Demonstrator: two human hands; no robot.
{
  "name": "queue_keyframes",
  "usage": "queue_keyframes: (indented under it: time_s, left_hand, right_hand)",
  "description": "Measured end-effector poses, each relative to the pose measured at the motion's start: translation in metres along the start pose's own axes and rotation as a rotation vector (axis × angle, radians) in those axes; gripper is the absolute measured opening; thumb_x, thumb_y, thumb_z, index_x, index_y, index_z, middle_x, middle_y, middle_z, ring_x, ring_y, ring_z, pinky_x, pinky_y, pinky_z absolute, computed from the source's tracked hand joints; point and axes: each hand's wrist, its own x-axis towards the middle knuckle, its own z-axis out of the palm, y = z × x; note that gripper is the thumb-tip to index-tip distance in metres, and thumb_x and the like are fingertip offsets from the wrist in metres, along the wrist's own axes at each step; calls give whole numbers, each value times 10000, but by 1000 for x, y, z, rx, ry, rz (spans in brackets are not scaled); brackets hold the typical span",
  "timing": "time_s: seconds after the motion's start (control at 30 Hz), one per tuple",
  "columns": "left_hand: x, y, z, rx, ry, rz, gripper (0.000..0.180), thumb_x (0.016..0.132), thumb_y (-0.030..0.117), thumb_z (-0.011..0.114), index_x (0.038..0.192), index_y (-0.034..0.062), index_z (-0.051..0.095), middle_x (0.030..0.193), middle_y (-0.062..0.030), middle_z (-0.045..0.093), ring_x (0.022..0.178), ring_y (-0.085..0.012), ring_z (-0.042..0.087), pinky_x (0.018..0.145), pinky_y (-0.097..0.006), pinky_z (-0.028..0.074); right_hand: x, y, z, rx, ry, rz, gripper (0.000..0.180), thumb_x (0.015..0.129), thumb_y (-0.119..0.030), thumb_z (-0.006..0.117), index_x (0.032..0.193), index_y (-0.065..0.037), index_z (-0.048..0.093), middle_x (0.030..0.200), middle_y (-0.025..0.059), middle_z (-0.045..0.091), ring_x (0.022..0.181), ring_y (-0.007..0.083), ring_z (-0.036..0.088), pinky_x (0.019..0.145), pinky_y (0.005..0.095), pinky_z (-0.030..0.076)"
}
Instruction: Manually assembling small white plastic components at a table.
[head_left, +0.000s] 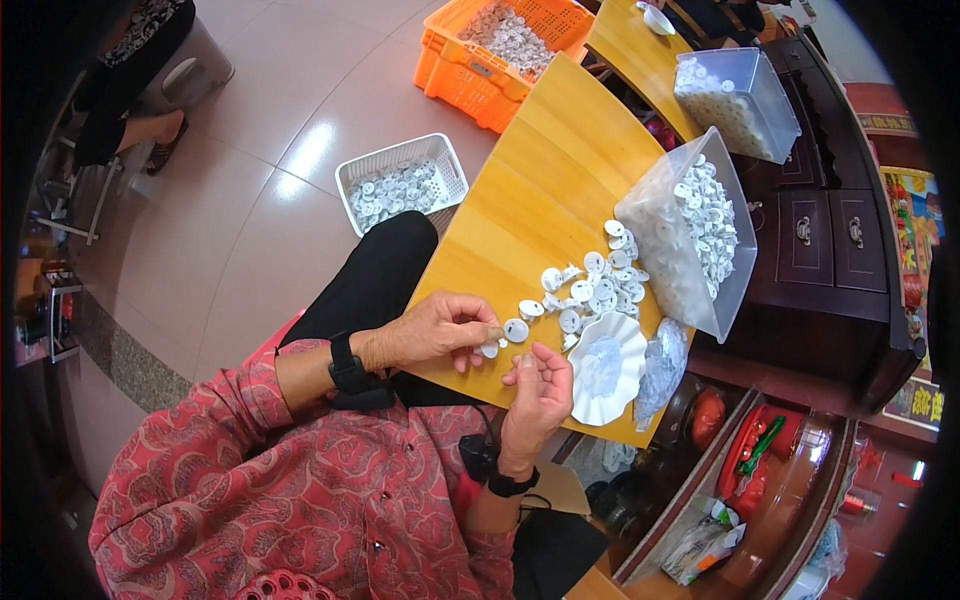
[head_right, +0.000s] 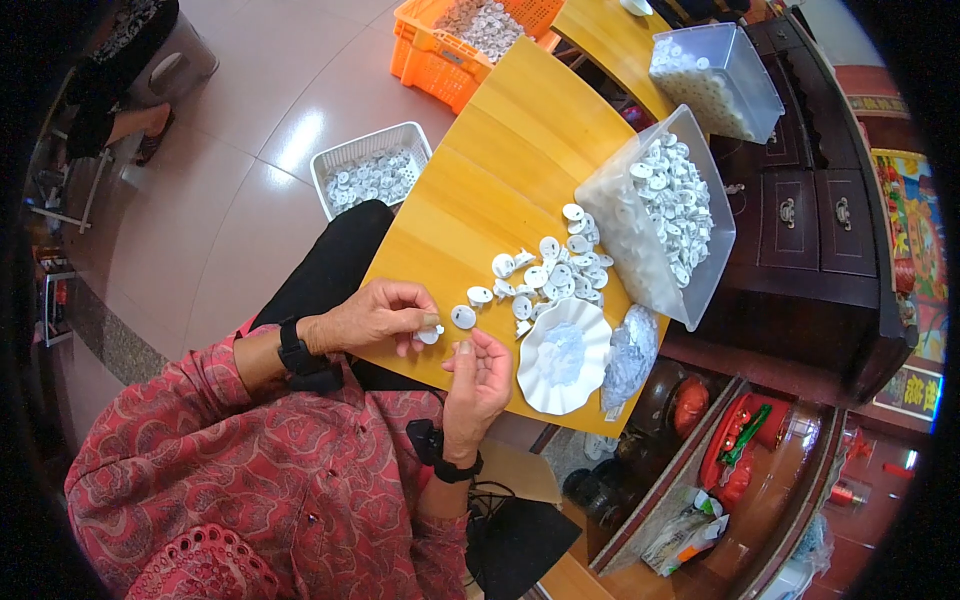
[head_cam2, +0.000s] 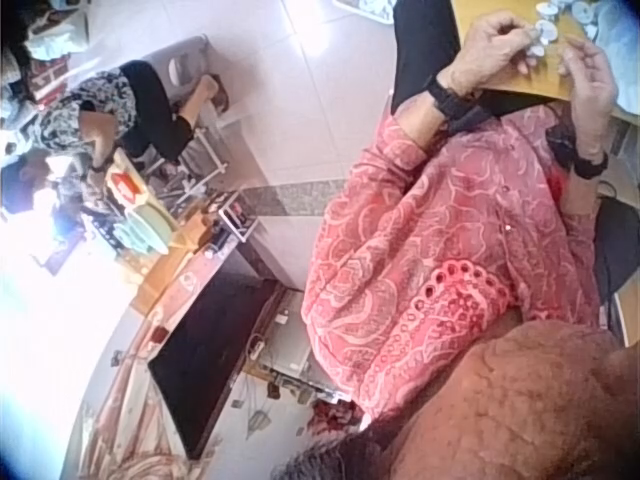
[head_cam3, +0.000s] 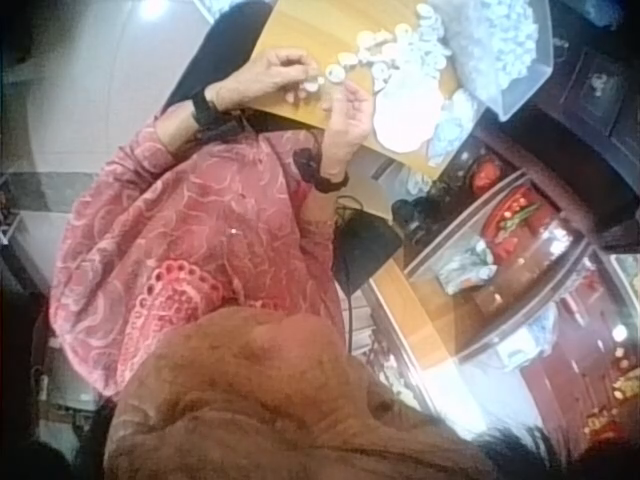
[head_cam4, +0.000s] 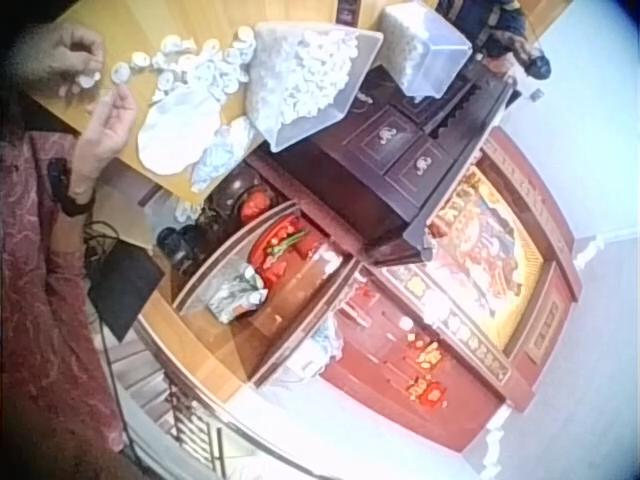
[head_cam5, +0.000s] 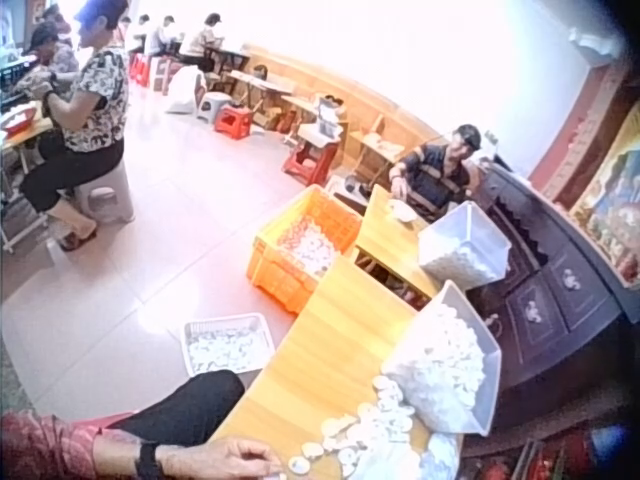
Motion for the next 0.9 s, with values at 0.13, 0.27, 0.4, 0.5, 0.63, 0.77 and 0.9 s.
queue_keyframes:
  time_s: [0.13,0.27,0.4,0.5,0.63,0.77,0.9]
  left_hand:
    - [0,-2,-1,-10,-2,20,235,973,233,605,1010,3,636,817,-32,651,676,-69,626,549,-194,515]
    - [0,0,1,24,-4,14,234,971,234,610,1013,6,641,811,-31,649,677,-66,624,551,-194,516]
    - [0,0,1,-15,-23,14,239,973,221,611,1082,12,648,876,-31,659,715,-63,626,600,-195,527]
    - [0,-1,-3,-99,-37,18,258,980,202,600,1151,13,636,992,-52,667,787,-81,640,671,-208,544]
    - [1,-4,-4,-256,-83,-16,281,992,179,570,1202,-1,614,1109,-90,656,935,-130,652,782,-249,572]
    - [3,-8,-4,-334,-103,9,295,990,178,565,1210,-15,605,1133,-103,647,1003,-164,644,841,-283,578]
    - [4,-9,-5,-403,-121,18,287,996,166,557,1213,-16,607,1163,-102,629,1020,-158,634,857,-271,574]
  right_hand:
    - [-4,0,4,-36,-23,-5,171,913,-45,635,1061,36,600,862,43,627,696,62,546,643,185,445]
    - [-5,-2,10,-57,-88,-3,129,922,-85,648,988,22,621,821,18,618,679,49,522,624,178,420]
    - [-4,5,10,-17,-31,8,126,935,-102,635,973,16,615,812,12,611,657,47,506,600,178,404]
    - [-6,-1,10,-77,-24,-5,122,944,-103,618,970,16,606,801,11,604,651,51,504,593,186,407]
    - [-6,10,6,-191,-23,-99,115,948,-96,606,974,16,599,796,9,596,655,54,508,601,196,417]
    - [-5,17,6,-372,-9,-245,109,942,-93,610,951,15,600,793,6,584,654,61,507,607,208,424]
    - [-5,10,9,-516,24,-392,110,912,-85,639,887,16,605,757,18,568,628,81,487,588,237,419]
